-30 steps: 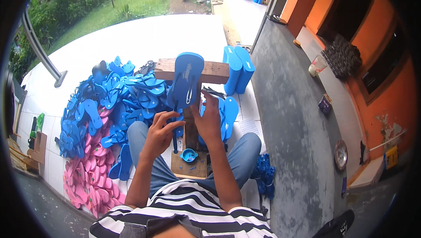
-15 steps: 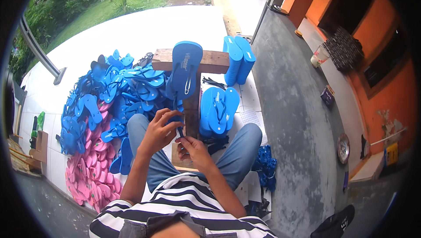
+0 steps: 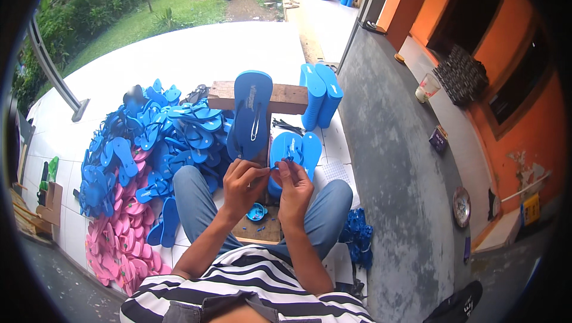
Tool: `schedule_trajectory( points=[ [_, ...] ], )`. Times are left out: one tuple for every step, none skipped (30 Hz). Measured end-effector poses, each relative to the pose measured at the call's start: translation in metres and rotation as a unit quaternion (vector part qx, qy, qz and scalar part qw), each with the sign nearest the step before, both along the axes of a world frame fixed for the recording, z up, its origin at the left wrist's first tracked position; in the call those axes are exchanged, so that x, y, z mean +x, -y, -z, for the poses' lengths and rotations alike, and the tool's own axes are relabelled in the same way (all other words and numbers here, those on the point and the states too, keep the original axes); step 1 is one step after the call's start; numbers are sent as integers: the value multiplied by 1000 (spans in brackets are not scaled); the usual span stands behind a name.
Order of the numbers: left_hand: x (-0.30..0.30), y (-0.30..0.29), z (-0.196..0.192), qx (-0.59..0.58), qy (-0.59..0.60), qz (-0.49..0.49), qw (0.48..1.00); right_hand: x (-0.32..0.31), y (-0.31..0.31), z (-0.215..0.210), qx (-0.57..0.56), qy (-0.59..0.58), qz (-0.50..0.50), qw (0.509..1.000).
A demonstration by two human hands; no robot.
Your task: The person assembles flip-flops by inserting blue straps through the holes of a blue sole using a metal hook tool.
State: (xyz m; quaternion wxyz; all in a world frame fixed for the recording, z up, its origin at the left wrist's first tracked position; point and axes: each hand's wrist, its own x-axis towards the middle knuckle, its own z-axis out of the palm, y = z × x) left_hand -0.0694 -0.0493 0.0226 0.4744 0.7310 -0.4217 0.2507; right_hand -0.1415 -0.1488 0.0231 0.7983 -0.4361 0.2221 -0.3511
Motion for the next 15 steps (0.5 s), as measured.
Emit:
schedule_trajectory(
  points=[
    [-3,4,1,-8,-7,-6,1000,6,-3,-1,-44,-4,15,999],
    [-6,4,1,-12,-17,-13,1000,10,-7,-1,-85,-10,28,996],
    [-8,5,2,-17,-26,-21,999,14,-9,-4,-125,-16,41,991],
    [-9,6,4,-31,-33,-4,999,14,-10,-10,-166,-30,21,985],
    [-9,6,4,-40,-28,-3,999,17,-11,-14,-159,-10,19,987],
    [-8,6,2,-49,-23,-2,999,21,-12,-17,-152,10,16,988],
    [-6,6,0,-58,-19,-1,998,27,-12,-20,-145,30,14,989],
    [-3,3,-4,-66,-16,8,998,30,-7,-22,-131,75,-11,988],
    [3,-2,-6,-72,-12,17,997,33,0,-24,-99,102,-52,989],
    [10,-5,-12,-92,-17,13,996,36,7,-25,-66,128,-92,985],
    [21,-7,-18,-110,-21,6,994,40,11,-26,-30,155,-134,978],
    [32,-9,-24,-109,-26,-14,994,43,13,-33,-27,148,-144,978],
    [45,-9,-30,-108,-31,-33,993,44,16,-35,-46,136,-173,974],
    [55,-8,-42,-112,-36,-44,992,46,20,-35,-66,125,-203,969],
    [63,-6,-56,-118,-40,-54,991,46,22,-35,-86,114,-232,962]
  ],
)
